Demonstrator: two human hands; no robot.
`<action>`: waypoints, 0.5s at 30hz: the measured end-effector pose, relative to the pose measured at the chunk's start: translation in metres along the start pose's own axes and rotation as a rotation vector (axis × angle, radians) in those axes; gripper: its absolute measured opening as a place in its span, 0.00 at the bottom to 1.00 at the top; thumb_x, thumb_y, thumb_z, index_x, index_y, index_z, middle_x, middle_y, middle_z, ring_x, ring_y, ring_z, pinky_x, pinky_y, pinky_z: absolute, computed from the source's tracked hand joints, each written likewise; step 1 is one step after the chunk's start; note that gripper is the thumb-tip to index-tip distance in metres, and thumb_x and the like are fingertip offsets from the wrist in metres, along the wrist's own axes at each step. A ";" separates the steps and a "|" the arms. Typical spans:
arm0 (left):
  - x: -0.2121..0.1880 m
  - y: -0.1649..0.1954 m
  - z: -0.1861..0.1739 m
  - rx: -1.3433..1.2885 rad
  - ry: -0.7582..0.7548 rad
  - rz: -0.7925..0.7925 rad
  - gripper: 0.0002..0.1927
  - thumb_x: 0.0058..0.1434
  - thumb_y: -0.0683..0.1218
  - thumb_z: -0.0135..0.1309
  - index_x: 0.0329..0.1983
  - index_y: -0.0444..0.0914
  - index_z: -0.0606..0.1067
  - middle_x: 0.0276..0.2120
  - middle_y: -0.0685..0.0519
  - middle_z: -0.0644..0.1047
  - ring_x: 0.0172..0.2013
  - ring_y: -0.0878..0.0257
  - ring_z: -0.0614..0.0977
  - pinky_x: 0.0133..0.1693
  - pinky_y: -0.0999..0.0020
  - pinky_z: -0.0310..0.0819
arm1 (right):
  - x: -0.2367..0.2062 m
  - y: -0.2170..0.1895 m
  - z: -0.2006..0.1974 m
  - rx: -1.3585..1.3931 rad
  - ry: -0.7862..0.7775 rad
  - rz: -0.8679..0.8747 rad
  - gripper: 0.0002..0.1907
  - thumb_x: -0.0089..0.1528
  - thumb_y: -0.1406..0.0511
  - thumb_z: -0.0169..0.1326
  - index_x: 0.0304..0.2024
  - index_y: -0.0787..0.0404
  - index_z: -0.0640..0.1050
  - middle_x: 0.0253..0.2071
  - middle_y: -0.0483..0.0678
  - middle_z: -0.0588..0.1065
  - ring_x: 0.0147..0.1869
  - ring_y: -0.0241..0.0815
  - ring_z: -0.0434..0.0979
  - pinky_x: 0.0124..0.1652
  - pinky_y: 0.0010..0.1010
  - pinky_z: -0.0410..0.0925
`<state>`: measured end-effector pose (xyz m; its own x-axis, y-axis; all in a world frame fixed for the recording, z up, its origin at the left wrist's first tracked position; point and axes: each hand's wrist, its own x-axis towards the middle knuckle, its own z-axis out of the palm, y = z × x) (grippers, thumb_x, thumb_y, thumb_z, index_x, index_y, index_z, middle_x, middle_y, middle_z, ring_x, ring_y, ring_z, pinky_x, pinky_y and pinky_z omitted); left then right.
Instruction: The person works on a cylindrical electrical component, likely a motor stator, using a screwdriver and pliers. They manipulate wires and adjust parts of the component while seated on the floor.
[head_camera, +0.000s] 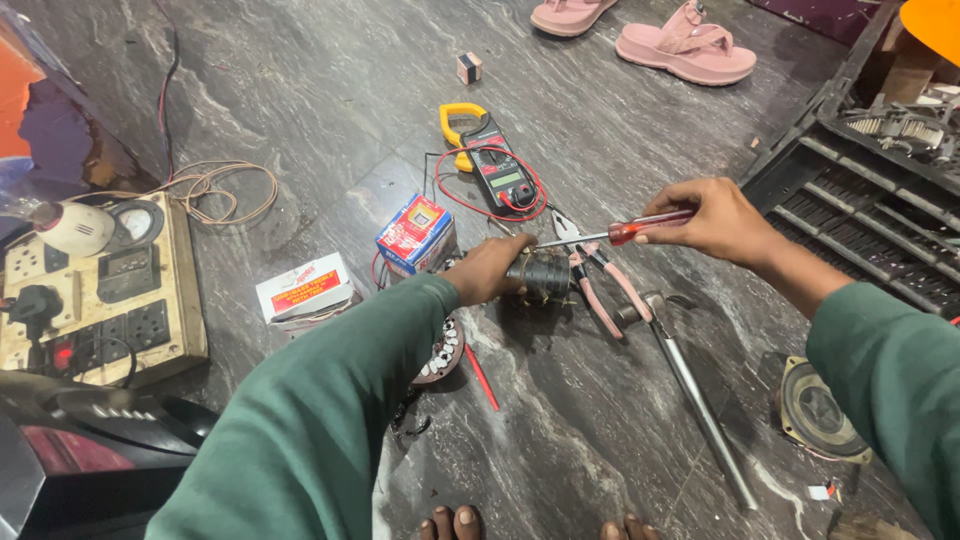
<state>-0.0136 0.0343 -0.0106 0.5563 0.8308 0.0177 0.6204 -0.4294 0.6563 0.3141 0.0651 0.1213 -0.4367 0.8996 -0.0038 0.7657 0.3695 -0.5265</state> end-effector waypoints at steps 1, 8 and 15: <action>0.001 -0.001 0.002 0.007 -0.002 -0.009 0.40 0.53 0.46 0.67 0.67 0.40 0.63 0.55 0.38 0.76 0.59 0.40 0.75 0.59 0.51 0.68 | -0.002 -0.001 0.001 -0.050 0.010 -0.065 0.20 0.51 0.56 0.70 0.40 0.59 0.84 0.33 0.46 0.81 0.35 0.38 0.81 0.37 0.33 0.72; 0.026 -0.044 0.008 0.013 -0.080 0.084 0.42 0.50 0.49 0.70 0.66 0.40 0.64 0.64 0.39 0.68 0.63 0.42 0.69 0.62 0.53 0.64 | -0.012 -0.013 0.003 -0.267 0.054 -0.430 0.19 0.54 0.58 0.66 0.46 0.56 0.81 0.41 0.44 0.78 0.43 0.46 0.79 0.41 0.37 0.72; 0.039 -0.064 0.011 0.014 -0.178 -0.071 0.43 0.48 0.58 0.70 0.63 0.36 0.70 0.59 0.39 0.74 0.62 0.45 0.74 0.62 0.57 0.67 | 0.004 -0.031 -0.010 -0.630 0.052 -0.654 0.19 0.61 0.54 0.56 0.52 0.52 0.81 0.42 0.42 0.79 0.42 0.46 0.77 0.42 0.38 0.72</action>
<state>-0.0253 0.0902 -0.0604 0.5991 0.7840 -0.1627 0.6687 -0.3781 0.6403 0.2935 0.0596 0.1455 -0.8645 0.4696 0.1790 0.4959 0.8548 0.1526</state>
